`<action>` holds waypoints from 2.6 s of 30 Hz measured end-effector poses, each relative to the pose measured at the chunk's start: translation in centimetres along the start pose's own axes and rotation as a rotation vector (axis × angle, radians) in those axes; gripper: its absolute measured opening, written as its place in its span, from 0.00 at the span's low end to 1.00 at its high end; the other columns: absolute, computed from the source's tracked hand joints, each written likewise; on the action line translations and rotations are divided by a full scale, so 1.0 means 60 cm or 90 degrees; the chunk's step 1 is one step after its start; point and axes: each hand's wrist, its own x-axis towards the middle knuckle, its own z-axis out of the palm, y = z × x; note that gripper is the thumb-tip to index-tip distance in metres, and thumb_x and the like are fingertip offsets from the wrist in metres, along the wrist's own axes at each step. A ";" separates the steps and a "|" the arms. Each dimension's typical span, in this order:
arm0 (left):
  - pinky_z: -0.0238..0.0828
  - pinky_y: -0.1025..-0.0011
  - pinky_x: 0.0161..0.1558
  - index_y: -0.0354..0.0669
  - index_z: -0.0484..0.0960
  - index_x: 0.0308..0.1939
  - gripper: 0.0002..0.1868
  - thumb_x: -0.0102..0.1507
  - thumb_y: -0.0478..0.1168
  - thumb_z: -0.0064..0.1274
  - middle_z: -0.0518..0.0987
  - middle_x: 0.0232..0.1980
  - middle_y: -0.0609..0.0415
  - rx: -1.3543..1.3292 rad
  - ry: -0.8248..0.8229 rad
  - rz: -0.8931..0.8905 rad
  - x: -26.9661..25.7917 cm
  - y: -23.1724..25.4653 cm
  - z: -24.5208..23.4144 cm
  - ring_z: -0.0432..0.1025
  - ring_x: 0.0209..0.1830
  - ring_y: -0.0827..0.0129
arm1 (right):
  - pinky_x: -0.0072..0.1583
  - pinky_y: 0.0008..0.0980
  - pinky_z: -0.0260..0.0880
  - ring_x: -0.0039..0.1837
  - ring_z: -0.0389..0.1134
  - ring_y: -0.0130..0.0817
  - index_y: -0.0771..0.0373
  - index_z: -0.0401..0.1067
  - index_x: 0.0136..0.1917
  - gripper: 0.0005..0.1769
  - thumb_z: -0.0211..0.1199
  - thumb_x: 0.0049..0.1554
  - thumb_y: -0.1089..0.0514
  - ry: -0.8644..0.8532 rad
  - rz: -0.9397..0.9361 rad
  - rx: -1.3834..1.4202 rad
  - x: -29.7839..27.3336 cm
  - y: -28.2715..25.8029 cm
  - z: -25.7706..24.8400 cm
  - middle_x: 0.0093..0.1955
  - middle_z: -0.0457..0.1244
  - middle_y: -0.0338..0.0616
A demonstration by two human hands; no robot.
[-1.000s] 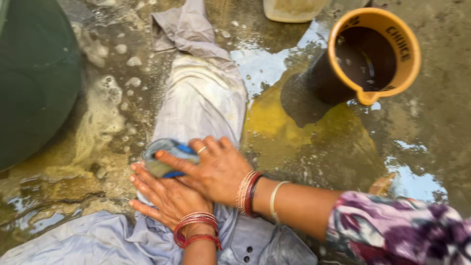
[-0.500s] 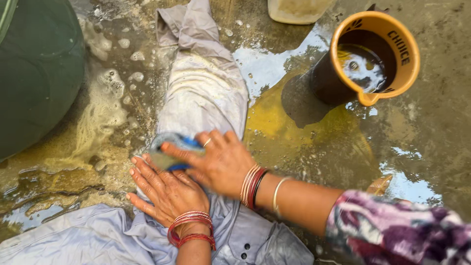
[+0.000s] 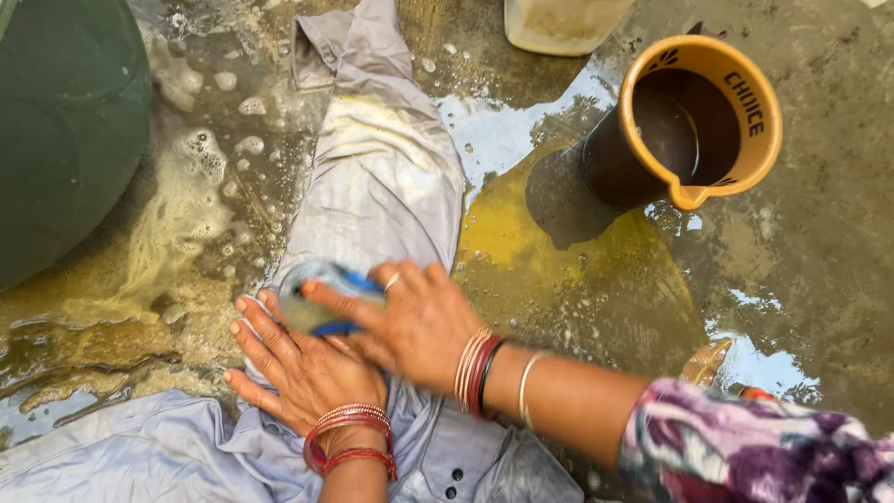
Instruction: The person scrubs a grey garment with a blue brush and soapy water on a stone floor.
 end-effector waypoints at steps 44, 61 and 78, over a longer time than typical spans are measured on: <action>0.29 0.38 0.75 0.41 0.57 0.81 0.34 0.71 0.47 0.34 0.51 0.85 0.44 -0.011 0.001 0.021 0.003 0.001 -0.001 0.44 0.84 0.50 | 0.54 0.48 0.62 0.55 0.63 0.48 0.28 0.44 0.81 0.44 0.62 0.59 0.46 0.065 0.033 -0.020 -0.003 0.017 0.011 0.50 0.62 0.49; 0.29 0.39 0.75 0.51 0.59 0.81 0.31 0.74 0.50 0.34 0.49 0.86 0.46 0.001 0.002 0.013 0.000 -0.002 0.004 0.43 0.84 0.51 | 0.52 0.49 0.61 0.55 0.64 0.47 0.31 0.45 0.82 0.46 0.63 0.56 0.45 0.010 0.020 -0.037 0.020 0.053 0.008 0.53 0.62 0.50; 0.29 0.39 0.76 0.49 0.60 0.81 0.31 0.73 0.49 0.35 0.50 0.86 0.46 -0.010 0.012 0.016 -0.005 -0.001 0.008 0.44 0.84 0.51 | 0.51 0.49 0.59 0.52 0.63 0.47 0.30 0.42 0.83 0.45 0.62 0.60 0.45 -0.061 0.050 -0.083 0.080 0.089 -0.004 0.51 0.63 0.49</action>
